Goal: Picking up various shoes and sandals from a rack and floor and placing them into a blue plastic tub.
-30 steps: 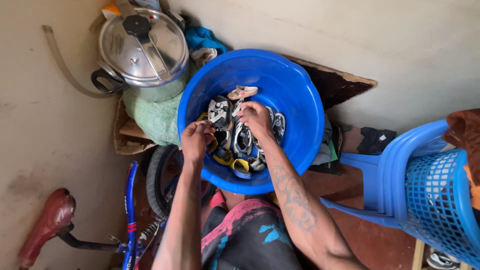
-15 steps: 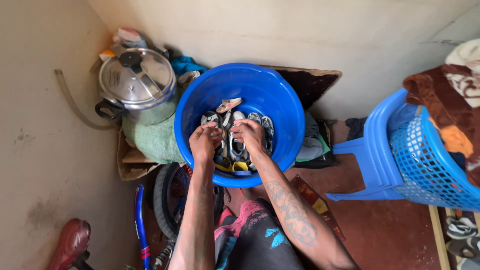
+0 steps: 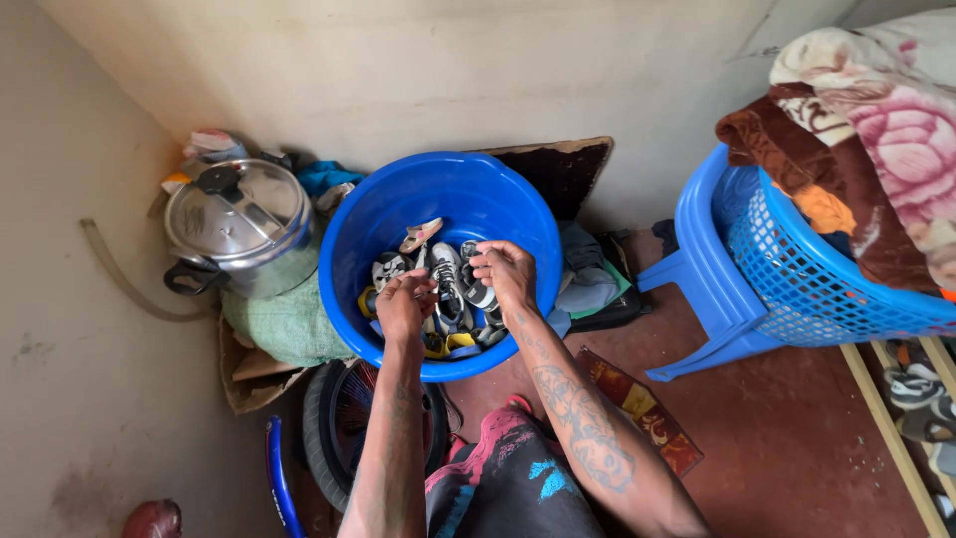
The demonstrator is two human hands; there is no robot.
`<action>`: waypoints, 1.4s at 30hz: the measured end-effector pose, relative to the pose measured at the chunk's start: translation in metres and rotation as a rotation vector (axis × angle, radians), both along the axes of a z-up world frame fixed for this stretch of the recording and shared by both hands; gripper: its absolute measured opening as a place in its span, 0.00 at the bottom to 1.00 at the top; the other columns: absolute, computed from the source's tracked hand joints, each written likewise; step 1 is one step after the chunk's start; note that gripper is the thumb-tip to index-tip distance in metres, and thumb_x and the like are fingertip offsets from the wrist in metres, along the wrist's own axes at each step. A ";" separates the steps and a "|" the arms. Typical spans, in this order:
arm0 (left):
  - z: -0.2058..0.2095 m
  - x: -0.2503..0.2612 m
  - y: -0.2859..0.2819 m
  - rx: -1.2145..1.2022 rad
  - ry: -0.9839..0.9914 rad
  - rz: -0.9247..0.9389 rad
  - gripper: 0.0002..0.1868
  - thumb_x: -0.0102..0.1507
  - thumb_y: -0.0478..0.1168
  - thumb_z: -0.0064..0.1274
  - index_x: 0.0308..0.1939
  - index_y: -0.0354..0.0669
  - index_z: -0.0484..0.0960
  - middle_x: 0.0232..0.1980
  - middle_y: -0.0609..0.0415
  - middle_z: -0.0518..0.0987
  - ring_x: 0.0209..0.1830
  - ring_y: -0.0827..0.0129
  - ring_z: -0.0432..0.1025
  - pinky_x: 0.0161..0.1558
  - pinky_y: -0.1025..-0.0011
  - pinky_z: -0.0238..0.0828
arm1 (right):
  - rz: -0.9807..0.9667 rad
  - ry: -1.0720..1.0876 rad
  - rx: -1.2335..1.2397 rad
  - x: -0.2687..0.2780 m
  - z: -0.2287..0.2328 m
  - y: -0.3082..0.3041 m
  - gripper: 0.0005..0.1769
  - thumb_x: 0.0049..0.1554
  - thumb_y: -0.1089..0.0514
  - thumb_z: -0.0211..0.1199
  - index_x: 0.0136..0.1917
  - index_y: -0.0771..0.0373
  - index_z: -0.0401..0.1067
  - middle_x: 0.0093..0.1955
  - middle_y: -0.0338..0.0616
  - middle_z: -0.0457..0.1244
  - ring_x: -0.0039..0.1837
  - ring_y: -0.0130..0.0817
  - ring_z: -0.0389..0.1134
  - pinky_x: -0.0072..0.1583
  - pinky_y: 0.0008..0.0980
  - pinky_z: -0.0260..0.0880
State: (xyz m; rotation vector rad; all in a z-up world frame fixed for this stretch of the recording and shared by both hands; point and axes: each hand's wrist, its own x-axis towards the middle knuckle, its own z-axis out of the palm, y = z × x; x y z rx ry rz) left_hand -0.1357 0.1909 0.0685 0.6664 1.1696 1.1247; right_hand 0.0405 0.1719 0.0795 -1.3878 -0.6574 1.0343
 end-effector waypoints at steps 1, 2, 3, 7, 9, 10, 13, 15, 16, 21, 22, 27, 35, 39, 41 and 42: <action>0.000 0.005 -0.001 0.001 0.002 -0.012 0.11 0.67 0.38 0.45 0.45 0.40 0.83 0.35 0.52 0.83 0.27 0.72 0.75 0.32 0.74 0.70 | -0.012 0.002 0.001 0.006 -0.003 -0.003 0.11 0.62 0.57 0.55 0.50 0.61 0.77 0.44 0.44 0.72 0.41 0.28 0.71 0.44 0.27 0.69; 0.000 0.011 -0.001 0.007 0.013 -0.033 0.11 0.66 0.37 0.45 0.45 0.40 0.83 0.35 0.53 0.83 0.27 0.72 0.75 0.32 0.74 0.71 | -0.031 0.010 0.013 0.012 -0.006 -0.006 0.11 0.62 0.57 0.55 0.50 0.61 0.77 0.44 0.45 0.72 0.41 0.28 0.71 0.44 0.27 0.70; -0.001 0.016 -0.002 0.012 0.024 -0.053 0.11 0.66 0.37 0.46 0.45 0.40 0.83 0.36 0.53 0.84 0.27 0.72 0.75 0.32 0.74 0.71 | -0.048 0.017 0.024 0.018 -0.009 -0.008 0.11 0.62 0.58 0.56 0.50 0.61 0.77 0.43 0.46 0.72 0.41 0.29 0.71 0.44 0.27 0.70; -0.006 0.041 -0.009 0.008 0.025 -0.097 0.11 0.67 0.38 0.45 0.45 0.40 0.83 0.36 0.52 0.84 0.28 0.71 0.75 0.33 0.74 0.72 | -0.102 0.019 -0.012 0.042 -0.015 -0.024 0.10 0.62 0.57 0.56 0.50 0.60 0.77 0.43 0.44 0.72 0.40 0.27 0.71 0.44 0.27 0.70; -0.008 0.057 -0.012 0.002 0.040 -0.127 0.11 0.66 0.38 0.45 0.45 0.41 0.83 0.36 0.53 0.84 0.30 0.70 0.77 0.33 0.74 0.70 | -0.138 0.036 0.038 0.060 -0.031 -0.028 0.09 0.62 0.58 0.57 0.50 0.60 0.77 0.43 0.45 0.73 0.39 0.27 0.71 0.43 0.26 0.69; -0.009 0.065 -0.015 0.000 0.038 -0.137 0.11 0.66 0.38 0.45 0.45 0.41 0.83 0.36 0.53 0.84 0.30 0.70 0.77 0.33 0.74 0.70 | -0.148 0.034 0.036 0.066 -0.030 -0.035 0.09 0.62 0.58 0.57 0.50 0.60 0.77 0.43 0.45 0.73 0.39 0.27 0.71 0.43 0.26 0.69; -0.014 0.093 -0.023 -0.026 0.029 -0.154 0.11 0.66 0.40 0.45 0.45 0.43 0.83 0.35 0.54 0.84 0.29 0.70 0.76 0.32 0.74 0.71 | -0.180 0.044 0.007 0.089 -0.030 -0.051 0.09 0.62 0.58 0.56 0.51 0.59 0.77 0.42 0.43 0.72 0.38 0.26 0.70 0.41 0.25 0.68; -0.022 0.113 -0.026 -0.018 -0.028 -0.138 0.10 0.66 0.38 0.47 0.41 0.39 0.83 0.31 0.53 0.80 0.27 0.67 0.76 0.32 0.72 0.73 | -0.219 0.046 0.028 0.108 -0.040 -0.058 0.09 0.62 0.58 0.57 0.51 0.60 0.77 0.41 0.42 0.71 0.37 0.26 0.69 0.40 0.24 0.67; -0.026 0.123 -0.027 -0.017 -0.031 -0.141 0.10 0.66 0.38 0.47 0.41 0.39 0.83 0.31 0.53 0.80 0.27 0.67 0.76 0.32 0.72 0.73 | -0.221 0.044 0.030 0.116 -0.038 -0.062 0.09 0.62 0.58 0.57 0.51 0.60 0.77 0.41 0.42 0.71 0.37 0.26 0.69 0.40 0.24 0.67; -0.032 0.156 -0.063 -0.079 -0.005 -0.169 0.12 0.66 0.41 0.46 0.32 0.38 0.80 0.26 0.54 0.77 0.23 0.67 0.73 0.28 0.71 0.68 | -0.313 0.109 0.032 0.142 -0.030 -0.093 0.08 0.61 0.59 0.57 0.49 0.61 0.77 0.38 0.41 0.70 0.37 0.26 0.69 0.39 0.24 0.66; -0.031 0.162 -0.068 -0.080 -0.001 -0.171 0.12 0.66 0.41 0.46 0.32 0.38 0.80 0.26 0.54 0.77 0.23 0.67 0.73 0.28 0.71 0.68 | -0.315 0.112 0.030 0.148 -0.030 -0.097 0.08 0.61 0.59 0.57 0.49 0.61 0.77 0.38 0.41 0.70 0.37 0.26 0.69 0.39 0.24 0.66; -0.044 0.190 -0.098 -0.144 0.097 -0.136 0.17 0.67 0.46 0.48 0.24 0.45 0.71 0.20 0.60 0.65 0.17 0.71 0.62 0.25 0.69 0.67 | -0.324 0.145 -0.001 0.174 -0.036 -0.127 0.08 0.61 0.58 0.57 0.48 0.60 0.77 0.38 0.41 0.70 0.37 0.25 0.68 0.41 0.23 0.66; -0.031 0.256 -0.136 -0.216 0.249 -0.294 0.20 0.64 0.48 0.51 0.20 0.49 0.67 0.16 0.62 0.61 0.14 0.73 0.56 0.23 0.68 0.65 | -0.419 0.150 -0.035 0.227 -0.040 -0.173 0.09 0.61 0.58 0.56 0.48 0.61 0.76 0.39 0.41 0.69 0.38 0.27 0.69 0.42 0.25 0.67; -0.029 0.280 -0.134 -0.182 0.277 -0.409 0.21 0.64 0.49 0.51 0.19 0.49 0.67 0.16 0.62 0.62 0.14 0.73 0.58 0.23 0.69 0.68 | -0.520 0.168 -0.025 0.254 -0.034 -0.183 0.09 0.62 0.57 0.56 0.48 0.62 0.75 0.39 0.42 0.69 0.39 0.26 0.69 0.42 0.25 0.68; -0.026 0.287 -0.132 -0.176 0.258 -0.417 0.21 0.64 0.49 0.51 0.19 0.49 0.67 0.16 0.62 0.62 0.14 0.73 0.57 0.22 0.68 0.66 | -0.546 0.174 0.012 0.263 -0.035 -0.186 0.09 0.62 0.57 0.56 0.48 0.62 0.75 0.39 0.42 0.69 0.38 0.27 0.69 0.42 0.25 0.67; -0.025 0.291 -0.130 -0.173 0.237 -0.415 0.20 0.64 0.49 0.51 0.19 0.50 0.68 0.16 0.62 0.62 0.14 0.73 0.57 0.22 0.68 0.65 | -0.562 0.179 0.048 0.267 -0.036 -0.186 0.09 0.62 0.57 0.56 0.48 0.62 0.75 0.39 0.42 0.69 0.38 0.27 0.68 0.42 0.25 0.67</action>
